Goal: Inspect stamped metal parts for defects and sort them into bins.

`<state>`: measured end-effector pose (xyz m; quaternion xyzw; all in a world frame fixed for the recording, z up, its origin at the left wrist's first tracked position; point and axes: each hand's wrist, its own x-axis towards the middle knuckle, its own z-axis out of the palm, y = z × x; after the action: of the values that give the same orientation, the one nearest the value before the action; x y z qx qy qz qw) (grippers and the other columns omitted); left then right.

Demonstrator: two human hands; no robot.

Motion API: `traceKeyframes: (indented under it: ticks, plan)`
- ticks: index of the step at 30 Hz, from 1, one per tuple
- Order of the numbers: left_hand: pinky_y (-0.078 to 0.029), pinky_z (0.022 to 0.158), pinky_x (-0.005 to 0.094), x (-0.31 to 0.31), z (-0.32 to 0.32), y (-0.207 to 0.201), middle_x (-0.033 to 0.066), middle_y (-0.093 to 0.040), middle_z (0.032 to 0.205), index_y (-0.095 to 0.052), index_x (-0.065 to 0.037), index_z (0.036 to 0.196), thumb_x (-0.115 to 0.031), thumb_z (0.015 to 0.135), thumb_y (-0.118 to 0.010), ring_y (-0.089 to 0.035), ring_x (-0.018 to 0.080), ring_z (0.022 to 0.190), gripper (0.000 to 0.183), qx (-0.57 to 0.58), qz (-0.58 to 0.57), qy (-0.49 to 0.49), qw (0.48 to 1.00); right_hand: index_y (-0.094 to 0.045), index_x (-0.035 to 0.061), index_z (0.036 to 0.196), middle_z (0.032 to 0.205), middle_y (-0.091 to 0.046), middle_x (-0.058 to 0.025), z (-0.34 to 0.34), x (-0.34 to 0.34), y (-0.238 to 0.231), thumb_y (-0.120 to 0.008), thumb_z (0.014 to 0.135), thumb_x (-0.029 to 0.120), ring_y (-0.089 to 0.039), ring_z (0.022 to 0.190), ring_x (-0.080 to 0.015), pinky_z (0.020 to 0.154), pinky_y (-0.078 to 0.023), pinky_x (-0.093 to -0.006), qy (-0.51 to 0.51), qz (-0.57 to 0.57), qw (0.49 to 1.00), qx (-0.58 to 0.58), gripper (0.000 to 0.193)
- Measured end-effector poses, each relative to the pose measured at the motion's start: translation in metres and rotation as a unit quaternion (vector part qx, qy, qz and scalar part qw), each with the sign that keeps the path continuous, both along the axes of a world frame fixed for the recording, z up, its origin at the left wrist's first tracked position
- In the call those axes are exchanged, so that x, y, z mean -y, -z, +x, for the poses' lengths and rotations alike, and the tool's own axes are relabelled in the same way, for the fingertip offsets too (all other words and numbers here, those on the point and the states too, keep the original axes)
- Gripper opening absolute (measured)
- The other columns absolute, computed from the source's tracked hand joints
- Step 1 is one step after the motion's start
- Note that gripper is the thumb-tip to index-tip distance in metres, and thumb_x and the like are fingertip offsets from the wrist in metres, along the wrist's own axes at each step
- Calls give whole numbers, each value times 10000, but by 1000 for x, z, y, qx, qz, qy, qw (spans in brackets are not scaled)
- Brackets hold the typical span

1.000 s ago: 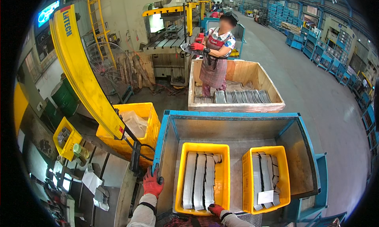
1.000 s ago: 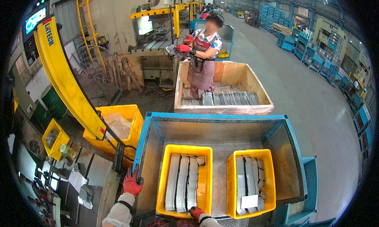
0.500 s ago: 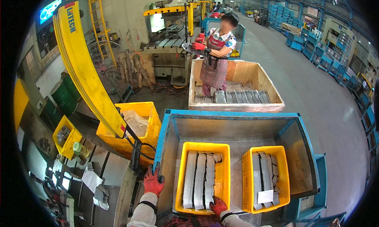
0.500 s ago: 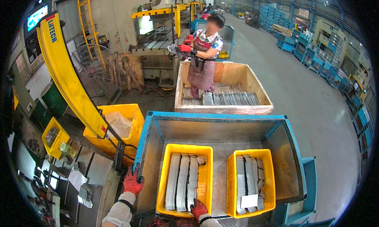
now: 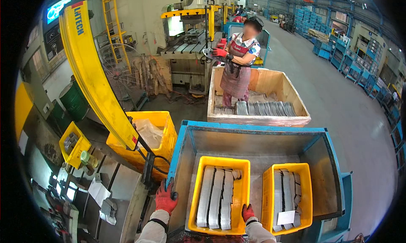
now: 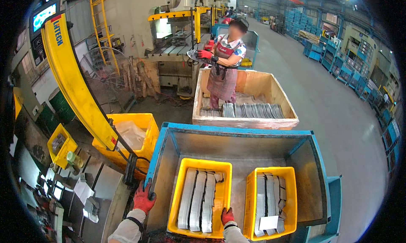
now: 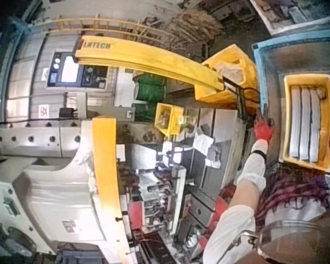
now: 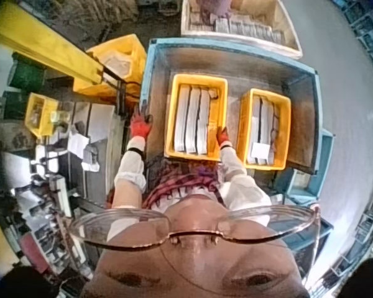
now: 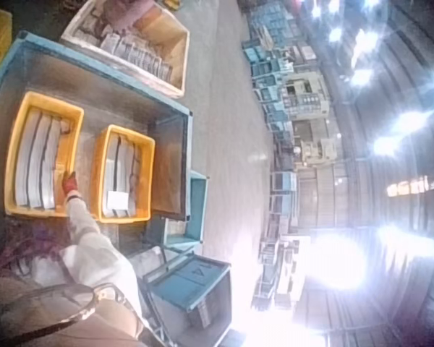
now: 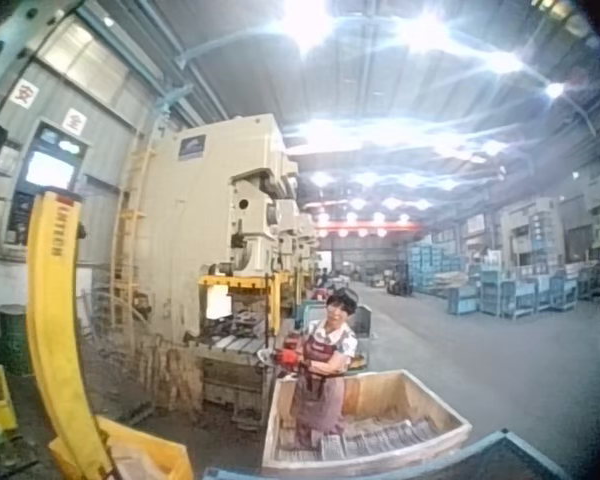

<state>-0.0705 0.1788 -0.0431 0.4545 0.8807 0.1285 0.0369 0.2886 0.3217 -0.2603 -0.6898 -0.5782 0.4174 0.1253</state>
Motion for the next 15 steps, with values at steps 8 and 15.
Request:
traceKeyframes:
  ticks: [8, 15]
  plan:
    - [-317, 964, 460, -4, 3, -5, 234, -249, 1370, -358, -148, 1295, -365, 701, -616, -346, 409, 1187, 684, 4, -20, -7, 1000, -610, -10, 898, 828, -608, -227, 7, 11, 34, -386, 892, 478, -563, 774, -389, 687, -436, -420, 160, -56, 985, -11, 537]
    - [-329, 946, 461, -3, 4, -1, 229, -291, 1341, -369, -183, 1272, -363, 698, -614, -384, 403, 1151, 649, 15, -33, -37, 999, -611, 31, 877, 829, -610, -213, -9, 13, 12, -387, 889, 461, -571, 800, -376, 706, -430, -448, 165, -31, 985, 30, 485]
